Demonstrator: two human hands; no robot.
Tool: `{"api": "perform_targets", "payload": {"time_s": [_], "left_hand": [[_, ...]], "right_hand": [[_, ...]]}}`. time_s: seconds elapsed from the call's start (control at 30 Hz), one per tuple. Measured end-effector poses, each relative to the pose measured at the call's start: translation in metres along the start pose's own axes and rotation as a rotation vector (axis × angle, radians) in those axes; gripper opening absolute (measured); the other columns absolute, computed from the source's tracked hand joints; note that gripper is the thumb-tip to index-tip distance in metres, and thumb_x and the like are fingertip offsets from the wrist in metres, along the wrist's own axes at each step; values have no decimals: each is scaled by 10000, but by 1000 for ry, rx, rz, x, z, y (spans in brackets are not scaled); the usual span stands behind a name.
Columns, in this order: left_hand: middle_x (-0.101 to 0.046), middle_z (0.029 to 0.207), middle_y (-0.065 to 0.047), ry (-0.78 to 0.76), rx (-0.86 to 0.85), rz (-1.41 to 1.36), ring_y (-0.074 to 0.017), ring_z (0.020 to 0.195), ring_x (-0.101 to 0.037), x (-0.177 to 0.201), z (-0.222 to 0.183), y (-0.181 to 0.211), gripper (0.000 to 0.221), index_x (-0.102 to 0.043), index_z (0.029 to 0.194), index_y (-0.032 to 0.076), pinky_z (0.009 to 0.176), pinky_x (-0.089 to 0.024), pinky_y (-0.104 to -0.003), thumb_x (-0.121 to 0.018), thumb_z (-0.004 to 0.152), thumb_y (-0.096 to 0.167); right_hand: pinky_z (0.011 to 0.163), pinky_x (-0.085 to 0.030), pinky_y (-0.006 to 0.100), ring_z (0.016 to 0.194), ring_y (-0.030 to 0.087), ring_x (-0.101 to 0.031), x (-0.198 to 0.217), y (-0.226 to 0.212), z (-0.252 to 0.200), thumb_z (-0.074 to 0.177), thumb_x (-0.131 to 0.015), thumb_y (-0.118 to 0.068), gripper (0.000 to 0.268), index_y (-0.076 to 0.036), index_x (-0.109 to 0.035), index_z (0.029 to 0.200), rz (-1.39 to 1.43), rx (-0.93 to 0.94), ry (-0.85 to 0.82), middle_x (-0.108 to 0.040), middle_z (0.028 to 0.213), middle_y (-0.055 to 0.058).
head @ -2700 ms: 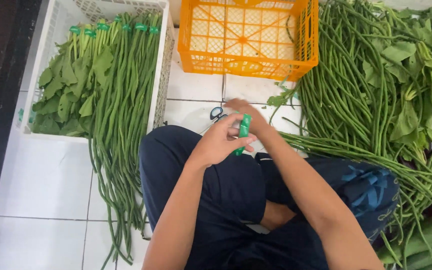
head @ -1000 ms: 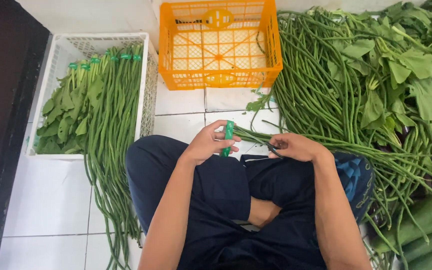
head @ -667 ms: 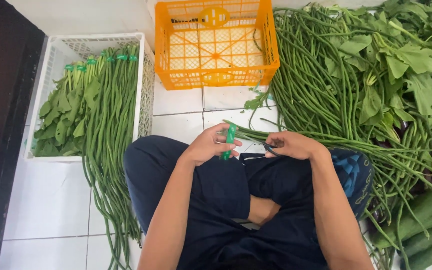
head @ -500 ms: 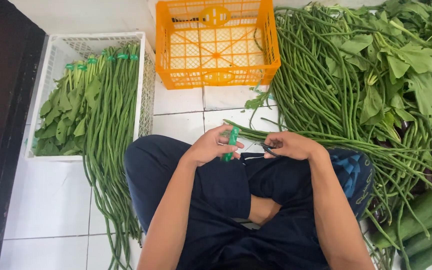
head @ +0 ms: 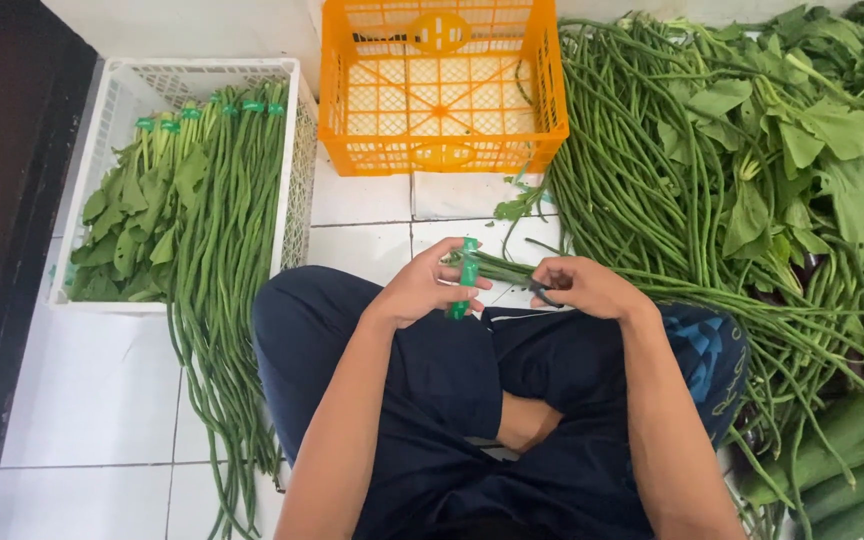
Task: Bundling long beans by picking them from a pile, aligning them, and securing them with tape.
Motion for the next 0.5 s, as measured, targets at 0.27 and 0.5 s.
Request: {"api": "perform_targets", "payload": {"time_s": [0.27, 0.5], "left_hand": [[-704, 1129, -303, -16, -33, -30, -364, 860, -765, 4, 0, 1, 697, -417, 1492, 57, 745, -686, -434, -679, 869, -112], [-702, 1135, -312, -104, -83, -38, -344, 849, -764, -1, -11, 4, 745, -367, 1520, 4, 738, -690, -412, -704, 865, -106]], "right_hand": [[762, -512, 397, 787, 250, -669, 25, 28, 38, 839, -816, -106, 294, -93, -600, 1038, -47, 46, 309, -764, 871, 97], [899, -550, 481, 996, 342, -733, -34, 29, 158, 752, -882, -291, 344, -174, -676, 1001, -544, 167, 319, -783, 981, 72]]}}
Point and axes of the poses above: each hand's wrist, its own z-axis towards the middle knuckle, its own x-axis out of the back of the hand, y = z × x, the point moved 6 cm from there along z, towards the middle knuckle
